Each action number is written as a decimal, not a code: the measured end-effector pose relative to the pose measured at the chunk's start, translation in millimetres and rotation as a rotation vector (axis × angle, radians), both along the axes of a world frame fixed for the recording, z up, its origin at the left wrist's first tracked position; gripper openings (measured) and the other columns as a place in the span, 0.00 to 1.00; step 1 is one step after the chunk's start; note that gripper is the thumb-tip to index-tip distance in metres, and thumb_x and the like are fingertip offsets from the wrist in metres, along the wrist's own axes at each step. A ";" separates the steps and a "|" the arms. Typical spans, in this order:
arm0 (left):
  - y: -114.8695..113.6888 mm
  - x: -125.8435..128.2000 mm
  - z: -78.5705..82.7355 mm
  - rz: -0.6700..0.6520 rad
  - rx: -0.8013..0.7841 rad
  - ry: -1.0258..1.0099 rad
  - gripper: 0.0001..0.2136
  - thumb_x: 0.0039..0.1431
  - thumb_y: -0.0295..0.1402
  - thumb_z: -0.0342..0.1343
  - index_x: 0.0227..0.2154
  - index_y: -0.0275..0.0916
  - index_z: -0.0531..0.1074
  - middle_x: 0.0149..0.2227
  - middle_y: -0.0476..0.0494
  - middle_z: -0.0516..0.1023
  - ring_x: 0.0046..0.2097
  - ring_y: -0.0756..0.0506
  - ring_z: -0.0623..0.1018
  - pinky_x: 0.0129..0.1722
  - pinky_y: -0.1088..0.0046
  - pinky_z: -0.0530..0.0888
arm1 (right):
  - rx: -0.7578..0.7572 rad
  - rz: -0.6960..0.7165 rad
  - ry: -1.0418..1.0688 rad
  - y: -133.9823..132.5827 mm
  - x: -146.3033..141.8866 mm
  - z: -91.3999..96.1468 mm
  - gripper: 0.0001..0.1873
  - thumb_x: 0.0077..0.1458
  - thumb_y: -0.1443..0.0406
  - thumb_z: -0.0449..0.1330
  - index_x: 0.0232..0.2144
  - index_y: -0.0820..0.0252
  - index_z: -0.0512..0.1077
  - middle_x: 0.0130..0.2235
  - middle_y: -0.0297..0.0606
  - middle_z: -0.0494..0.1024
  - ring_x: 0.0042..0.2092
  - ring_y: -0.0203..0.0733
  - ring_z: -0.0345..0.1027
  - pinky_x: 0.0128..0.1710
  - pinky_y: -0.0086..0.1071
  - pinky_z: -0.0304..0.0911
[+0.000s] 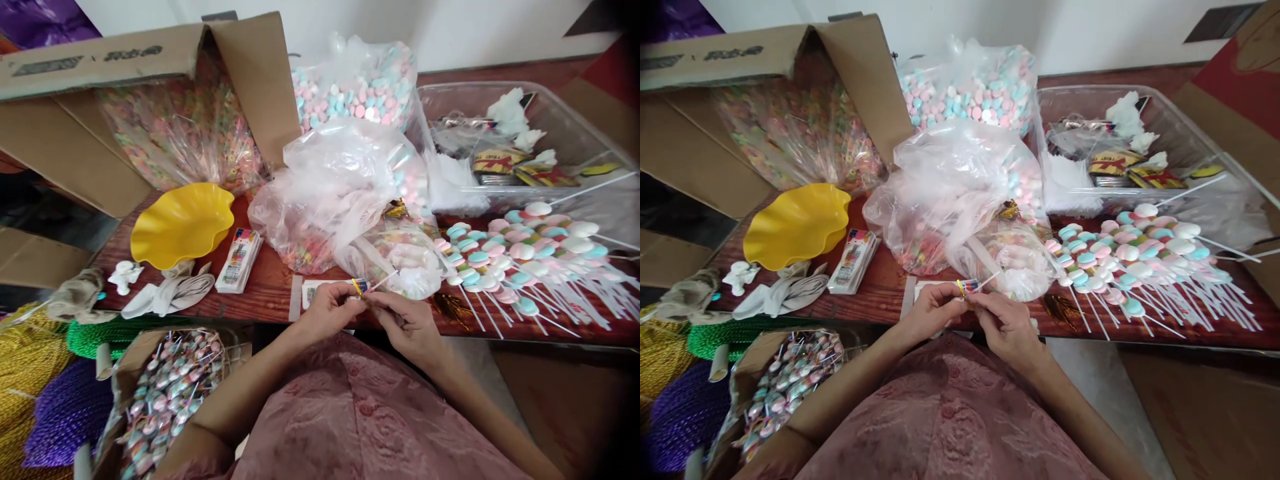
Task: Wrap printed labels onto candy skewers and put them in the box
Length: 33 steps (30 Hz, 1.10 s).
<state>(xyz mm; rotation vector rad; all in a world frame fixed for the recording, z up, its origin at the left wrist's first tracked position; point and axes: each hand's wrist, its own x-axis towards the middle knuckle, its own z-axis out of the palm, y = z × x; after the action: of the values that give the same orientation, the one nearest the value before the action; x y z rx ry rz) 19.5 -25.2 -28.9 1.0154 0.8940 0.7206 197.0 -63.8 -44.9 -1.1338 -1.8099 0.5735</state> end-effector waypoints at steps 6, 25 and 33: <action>2.8 -0.4 2.5 0.052 -0.063 -0.016 0.10 0.46 0.37 0.63 0.27 0.34 0.75 0.21 0.54 0.68 0.21 0.57 0.62 0.22 0.81 0.61 | -0.029 -0.039 -0.018 3.3 -5.7 -2.5 0.11 0.59 0.71 0.57 0.42 0.56 0.74 0.36 0.36 0.81 0.35 0.37 0.75 0.36 0.30 0.68; 13.1 -9.8 35.5 -0.248 -0.178 0.123 0.08 0.40 0.34 0.65 0.19 0.35 0.75 0.16 0.52 0.69 0.17 0.55 0.64 0.16 0.80 0.58 | -0.104 0.400 -0.016 21.5 12.2 18.5 0.10 0.63 0.65 0.52 0.32 0.60 0.71 0.28 0.36 0.74 0.30 0.37 0.67 0.31 0.31 0.66; 15.1 -20.2 34.8 -0.654 -0.432 0.079 0.06 0.30 0.27 0.66 0.18 0.36 0.78 0.16 0.49 0.75 0.16 0.50 0.71 0.13 0.79 0.68 | 0.623 0.599 -0.454 6.7 16.3 37.8 0.15 0.62 0.72 0.52 0.50 0.65 0.69 0.32 0.41 0.75 0.35 0.41 0.67 0.37 0.38 0.66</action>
<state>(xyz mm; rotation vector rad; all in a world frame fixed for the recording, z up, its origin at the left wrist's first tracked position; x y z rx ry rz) -0.7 -10.2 5.9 0.8727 0.6812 -0.0663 213.3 -57.1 -7.1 -0.2923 -2.4999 0.0397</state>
